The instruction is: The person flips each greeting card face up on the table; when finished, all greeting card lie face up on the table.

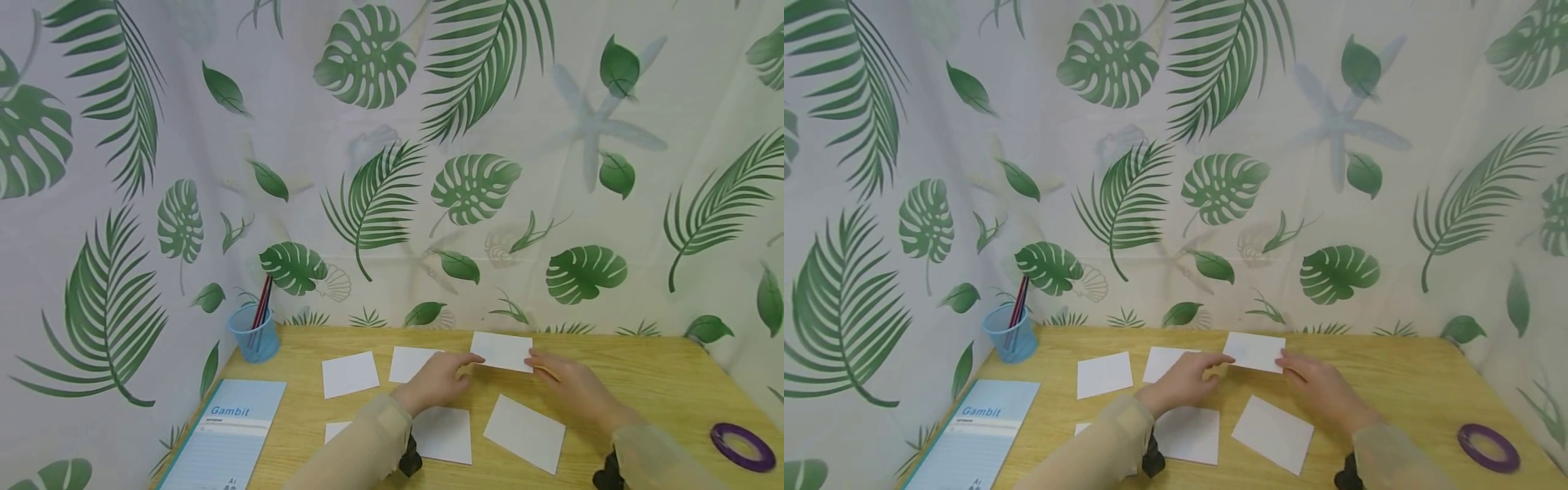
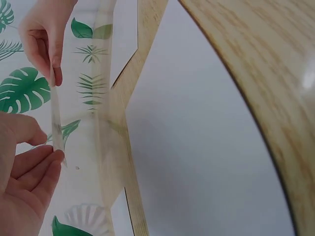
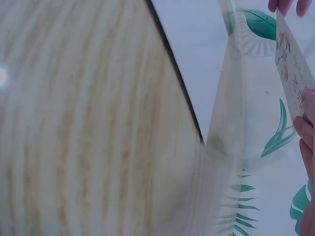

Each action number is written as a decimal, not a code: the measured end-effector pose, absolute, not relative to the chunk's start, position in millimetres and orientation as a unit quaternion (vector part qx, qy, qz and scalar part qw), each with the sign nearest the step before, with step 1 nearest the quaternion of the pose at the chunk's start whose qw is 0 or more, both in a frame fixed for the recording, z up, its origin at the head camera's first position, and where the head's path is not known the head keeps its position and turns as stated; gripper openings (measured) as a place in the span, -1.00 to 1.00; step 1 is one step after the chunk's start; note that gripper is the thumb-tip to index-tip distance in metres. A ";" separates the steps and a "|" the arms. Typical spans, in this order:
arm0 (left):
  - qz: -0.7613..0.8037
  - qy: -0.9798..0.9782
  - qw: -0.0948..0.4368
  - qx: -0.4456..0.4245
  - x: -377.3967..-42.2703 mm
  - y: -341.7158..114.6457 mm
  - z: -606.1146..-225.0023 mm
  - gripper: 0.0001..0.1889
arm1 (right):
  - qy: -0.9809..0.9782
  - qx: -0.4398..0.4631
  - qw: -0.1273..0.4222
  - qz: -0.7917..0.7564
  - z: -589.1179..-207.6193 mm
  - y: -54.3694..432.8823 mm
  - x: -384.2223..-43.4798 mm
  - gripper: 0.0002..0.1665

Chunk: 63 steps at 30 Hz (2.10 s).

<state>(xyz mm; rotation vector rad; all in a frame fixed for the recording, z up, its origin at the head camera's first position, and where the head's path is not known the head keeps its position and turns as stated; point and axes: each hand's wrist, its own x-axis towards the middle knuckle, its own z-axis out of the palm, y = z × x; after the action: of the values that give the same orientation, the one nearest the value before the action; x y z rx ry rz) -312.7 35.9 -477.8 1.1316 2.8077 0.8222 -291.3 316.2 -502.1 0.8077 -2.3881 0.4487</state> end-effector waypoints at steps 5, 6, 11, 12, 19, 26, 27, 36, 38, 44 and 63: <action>0.278 0.891 -0.034 0.358 -313.3 35.4 -480.2 -0.64 | -0.875 0.307 0.330 0.178 -501.4 313.7 -290.9 -0.55; 0.282 0.889 -0.040 0.359 -313.5 35.2 -480.4 -0.65 | -0.871 0.309 0.337 0.180 -501.5 313.2 -290.7 -0.54; 0.291 0.881 -0.064 0.367 -313.4 33.6 -480.7 -0.71 | -0.855 0.318 0.356 0.202 -498.3 309.2 -287.8 -0.59; 0.293 0.879 -0.068 0.371 -313.2 33.4 -480.4 -0.73 | -0.854 0.318 0.357 0.207 -498.0 308.6 -287.1 -0.60; 0.296 0.873 -0.097 0.376 -312.7 32.5 -481.3 -0.83 | -0.849 0.313 0.359 0.228 -501.4 309.9 -284.5 -0.71; 0.306 0.867 -0.124 0.373 -311.8 33.1 -481.4 -0.81 | -0.833 0.306 0.390 0.246 -504.1 311.5 -284.9 -0.76; 0.312 0.864 -0.128 0.373 -312.1 33.5 -481.6 -0.81 | -0.834 0.299 0.393 0.246 -503.6 310.8 -284.7 -0.83; 0.449 0.833 -0.083 0.312 -310.8 37.4 -482.1 -0.80 | -0.847 0.195 0.368 0.331 -501.2 300.8 -280.2 -0.65; 0.491 0.822 -0.068 0.279 -310.3 38.7 -482.2 -0.81 | -0.845 0.174 0.356 0.358 -501.1 299.1 -279.0 -0.69; 0.615 0.769 -0.043 0.165 -309.8 42.0 -482.1 -0.80 | -0.835 0.122 0.322 0.430 -499.2 291.4 -275.5 -0.75; 0.694 0.713 -0.033 0.094 -308.1 47.7 -480.5 -0.79 | -0.811 -0.013 0.301 0.501 -491.6 270.2 -272.9 -0.85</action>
<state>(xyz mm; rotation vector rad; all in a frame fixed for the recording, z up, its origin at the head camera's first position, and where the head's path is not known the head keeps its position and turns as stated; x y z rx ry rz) -308.1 47.7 -480.5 0.3018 2.2872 2.2273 -272.9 270.2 -491.6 -0.0349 -2.1531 1.3296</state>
